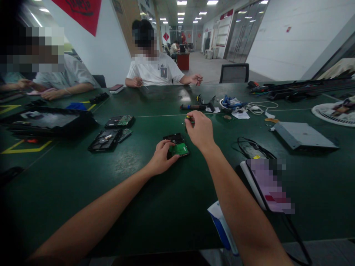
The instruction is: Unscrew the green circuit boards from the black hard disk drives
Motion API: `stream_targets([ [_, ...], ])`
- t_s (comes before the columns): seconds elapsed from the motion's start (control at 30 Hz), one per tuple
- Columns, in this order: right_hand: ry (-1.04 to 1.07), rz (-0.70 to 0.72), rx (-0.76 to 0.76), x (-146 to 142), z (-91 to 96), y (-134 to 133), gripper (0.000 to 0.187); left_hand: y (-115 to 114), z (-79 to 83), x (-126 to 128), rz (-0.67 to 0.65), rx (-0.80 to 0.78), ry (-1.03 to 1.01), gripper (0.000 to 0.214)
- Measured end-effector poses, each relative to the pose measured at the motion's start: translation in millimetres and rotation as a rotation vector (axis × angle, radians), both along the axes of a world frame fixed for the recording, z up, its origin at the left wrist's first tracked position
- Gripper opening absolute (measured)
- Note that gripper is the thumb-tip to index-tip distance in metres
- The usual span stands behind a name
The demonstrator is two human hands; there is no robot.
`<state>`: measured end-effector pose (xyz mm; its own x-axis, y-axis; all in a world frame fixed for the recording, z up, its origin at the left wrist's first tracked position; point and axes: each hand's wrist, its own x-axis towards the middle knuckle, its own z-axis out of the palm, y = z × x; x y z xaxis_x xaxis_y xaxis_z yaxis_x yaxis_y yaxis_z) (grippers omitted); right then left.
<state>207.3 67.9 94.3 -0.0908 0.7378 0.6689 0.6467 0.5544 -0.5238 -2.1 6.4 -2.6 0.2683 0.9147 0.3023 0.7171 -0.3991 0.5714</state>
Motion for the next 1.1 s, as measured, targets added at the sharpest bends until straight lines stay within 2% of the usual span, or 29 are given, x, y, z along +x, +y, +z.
stream_targets([
  [0.27,-0.038,0.005,0.011,-0.8,5.6,-4.6,0.006,0.0,-1.3,0.1,0.0,0.017,0.006,0.051],
  [0.43,-0.073,0.012,0.05,-0.6,7.5,-5.2,0.01,0.3,-2.0,0.4,0.003,0.02,0.0,0.05],
  [0.67,-0.028,0.023,0.01,-1.1,3.8,-2.5,0.012,-0.1,-0.9,-0.4,-0.001,0.005,-0.003,0.05],
  [0.9,-0.079,0.026,0.028,-1.8,6.8,-6.4,0.018,-0.4,0.7,0.0,0.004,-0.006,-0.001,0.05],
  [1.1,-0.072,-0.01,0.042,-0.8,6.0,-4.2,0.013,-0.9,0.8,-0.4,-0.001,0.0,-0.013,0.05],
])
